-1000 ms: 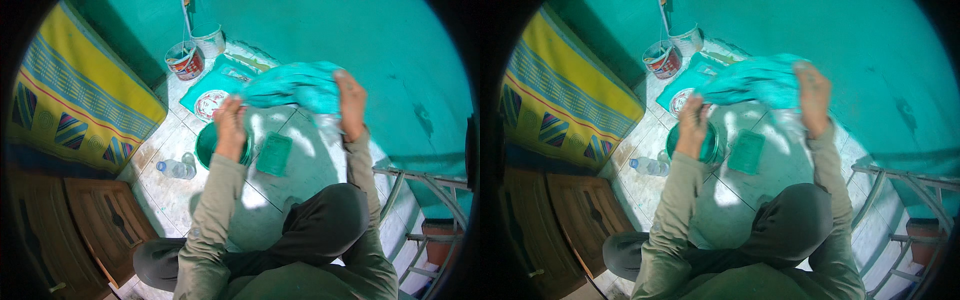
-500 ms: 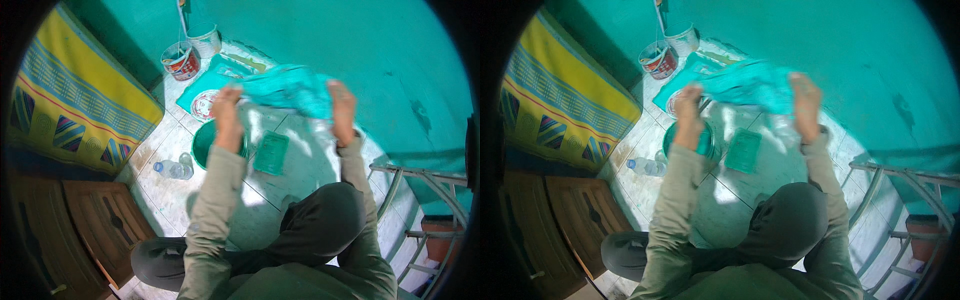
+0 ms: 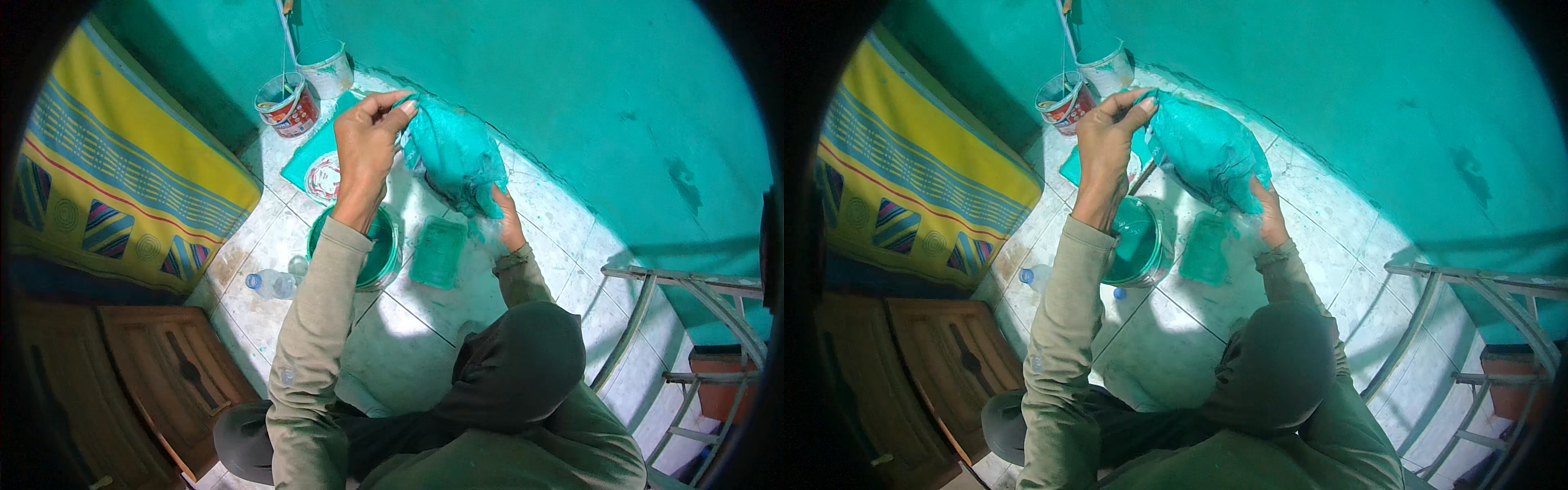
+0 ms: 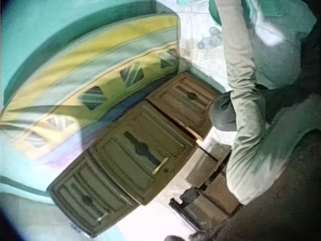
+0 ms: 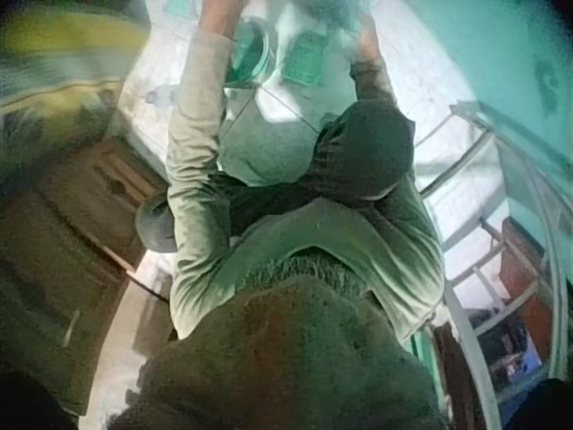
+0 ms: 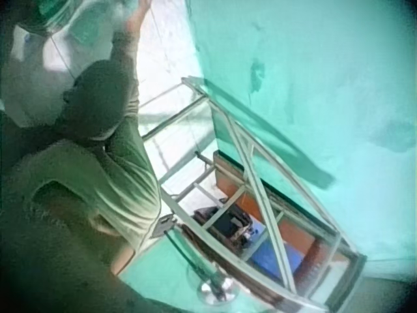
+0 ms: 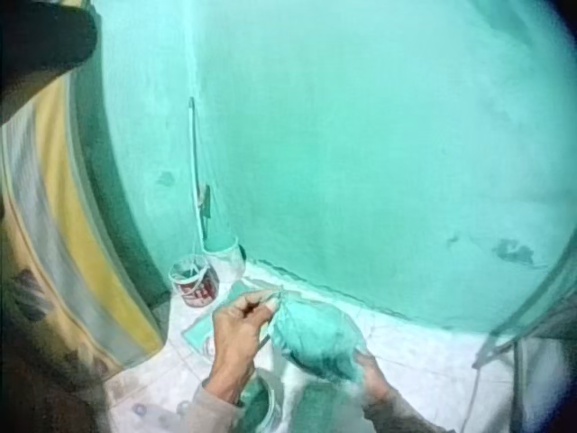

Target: The person sits on the floor and handles a green paint bucket, a plastic water bottle, and a green cloth. They pour water from the bottle into the cloth and then squeeze the cloth into the paint bucket, repeating the process.

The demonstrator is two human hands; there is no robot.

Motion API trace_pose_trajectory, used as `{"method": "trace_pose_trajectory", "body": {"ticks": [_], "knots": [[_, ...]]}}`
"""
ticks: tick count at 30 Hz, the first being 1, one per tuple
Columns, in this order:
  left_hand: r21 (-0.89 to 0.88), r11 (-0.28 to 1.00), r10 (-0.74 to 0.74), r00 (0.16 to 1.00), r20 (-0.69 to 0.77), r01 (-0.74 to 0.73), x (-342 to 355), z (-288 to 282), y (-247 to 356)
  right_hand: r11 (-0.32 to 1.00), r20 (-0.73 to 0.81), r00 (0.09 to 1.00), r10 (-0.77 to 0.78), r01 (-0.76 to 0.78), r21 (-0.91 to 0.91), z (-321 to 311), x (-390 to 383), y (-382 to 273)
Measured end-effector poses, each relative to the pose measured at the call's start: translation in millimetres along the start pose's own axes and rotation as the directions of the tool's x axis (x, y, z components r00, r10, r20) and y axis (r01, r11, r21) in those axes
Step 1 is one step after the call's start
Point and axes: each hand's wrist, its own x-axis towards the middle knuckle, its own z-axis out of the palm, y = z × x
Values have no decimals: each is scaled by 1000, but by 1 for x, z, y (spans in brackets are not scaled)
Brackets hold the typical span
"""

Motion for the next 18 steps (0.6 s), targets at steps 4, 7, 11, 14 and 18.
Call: {"method": "trace_pose_trajectory", "body": {"ticks": [4, 7, 11, 14, 18], "knots": [[-1, 1000, -22, 1000, -20, 22, 1, -15, -10, 986, -104, 988, 118, -129, -102, 32, -3, -12], [-12, 1000, -20, 1000, 7, 20, -2, -16, -9, 970, -85, 969, 233, -226, 86, 39, -6, -17], [101, 994, 23, 998, 67, -29, 1, -16, 3, 982, -11, 994, 110, -107, 157, 42, -10, 9], [142, 989, 23, 996, 85, -36, 4, -18, 3, 997, -15, 997, 77, -77, 25, 34, -15, 17], [149, 989, -40, 994, 105, 24, -8, -20, -12, 630, 215, 977, -3, 169, -758, -19, 7, 20]]}}
